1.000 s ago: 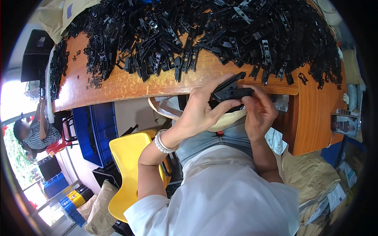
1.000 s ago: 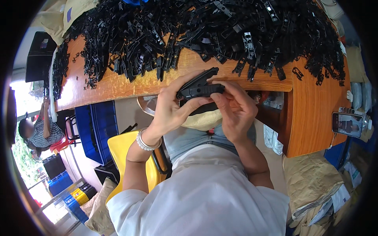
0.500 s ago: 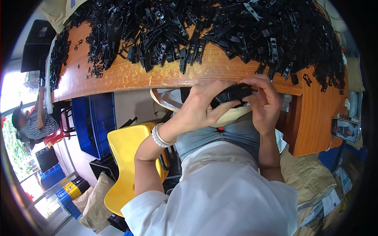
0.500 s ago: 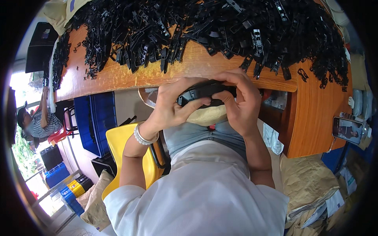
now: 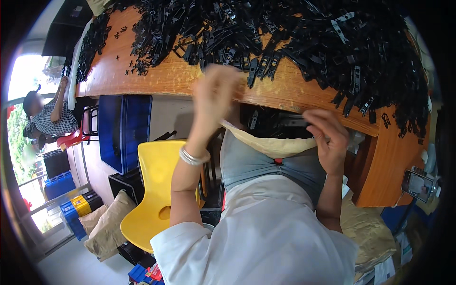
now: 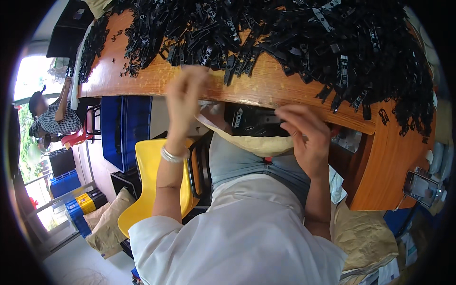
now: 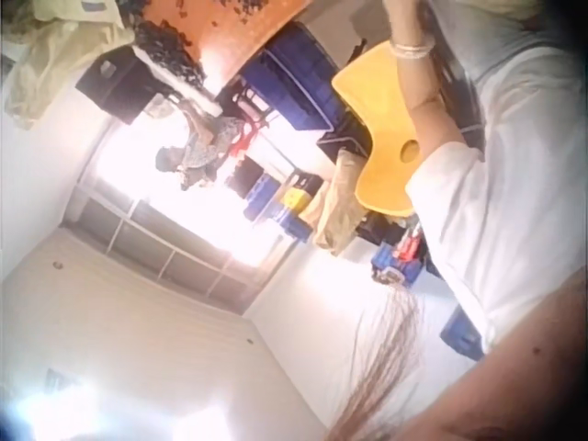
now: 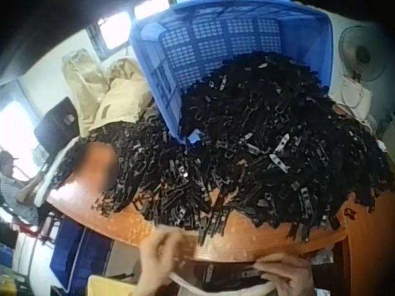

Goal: Inspecting and sorting a large quantity of small black plastic components at a workbench.

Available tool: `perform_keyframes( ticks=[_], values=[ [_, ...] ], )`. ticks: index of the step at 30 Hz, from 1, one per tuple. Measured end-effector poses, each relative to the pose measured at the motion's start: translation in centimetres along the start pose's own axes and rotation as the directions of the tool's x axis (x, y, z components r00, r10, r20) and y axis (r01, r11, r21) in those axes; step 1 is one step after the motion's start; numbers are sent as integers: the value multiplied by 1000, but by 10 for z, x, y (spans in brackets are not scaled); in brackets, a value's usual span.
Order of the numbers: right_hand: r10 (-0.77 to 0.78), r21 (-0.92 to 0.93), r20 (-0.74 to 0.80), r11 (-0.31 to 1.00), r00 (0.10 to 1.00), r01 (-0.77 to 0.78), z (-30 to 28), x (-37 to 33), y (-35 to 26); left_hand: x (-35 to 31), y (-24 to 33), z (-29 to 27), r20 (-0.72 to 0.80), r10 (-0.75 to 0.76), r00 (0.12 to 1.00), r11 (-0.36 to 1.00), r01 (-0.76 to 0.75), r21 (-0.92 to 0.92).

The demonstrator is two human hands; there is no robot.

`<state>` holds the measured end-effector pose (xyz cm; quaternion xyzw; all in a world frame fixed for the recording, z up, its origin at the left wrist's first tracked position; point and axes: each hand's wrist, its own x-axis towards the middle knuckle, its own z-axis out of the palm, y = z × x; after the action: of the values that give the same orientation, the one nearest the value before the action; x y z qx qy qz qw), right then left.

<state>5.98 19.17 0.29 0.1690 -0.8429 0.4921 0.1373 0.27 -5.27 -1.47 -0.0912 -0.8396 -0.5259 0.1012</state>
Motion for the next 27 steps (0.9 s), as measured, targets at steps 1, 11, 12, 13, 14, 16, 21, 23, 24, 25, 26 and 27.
perform_keyframes(
  ticks=[1,11,12,13,14,16,21,23,24,25,26,27],
  values=[
    [23,57,92,998,996,-28,-1,-3,1,14,-25,-12,-283,71,957,982,-17,189],
    [283,113,-20,954,959,-279,-30,-29,12,58,-104,-87,-77,158,984,792,-80,605],
    [312,133,-94,945,945,-299,-36,-36,20,54,-94,-88,-81,203,976,792,-115,600],
    [325,110,-123,943,938,-313,-43,-40,28,50,-94,-87,-146,259,955,785,-121,607],
    [343,63,-335,937,877,-343,-50,-41,34,47,-100,-91,-199,300,933,771,-114,627],
    [295,-122,-612,881,734,-457,-69,-41,47,48,-88,-82,-226,463,857,728,-221,649],
    [-63,-620,-705,539,706,-570,-120,-38,91,39,-38,-37,-238,312,920,936,-254,245],
    [67,-740,-598,336,799,-582,-128,-33,98,27,1,-9,-156,100,983,995,-101,2],
    [85,-730,-619,306,781,-611,-129,-32,102,21,17,3,-111,89,990,992,-98,-81],
    [87,-729,-617,312,782,-610,-127,-30,97,17,28,14,-64,80,995,982,-89,-165],
    [107,-589,-661,539,743,-602,-122,-26,86,13,31,19,57,97,994,970,-81,-229],
    [144,-408,-697,726,703,-553,-116,-22,71,9,34,24,178,118,977,954,-62,-294]
  ],
)
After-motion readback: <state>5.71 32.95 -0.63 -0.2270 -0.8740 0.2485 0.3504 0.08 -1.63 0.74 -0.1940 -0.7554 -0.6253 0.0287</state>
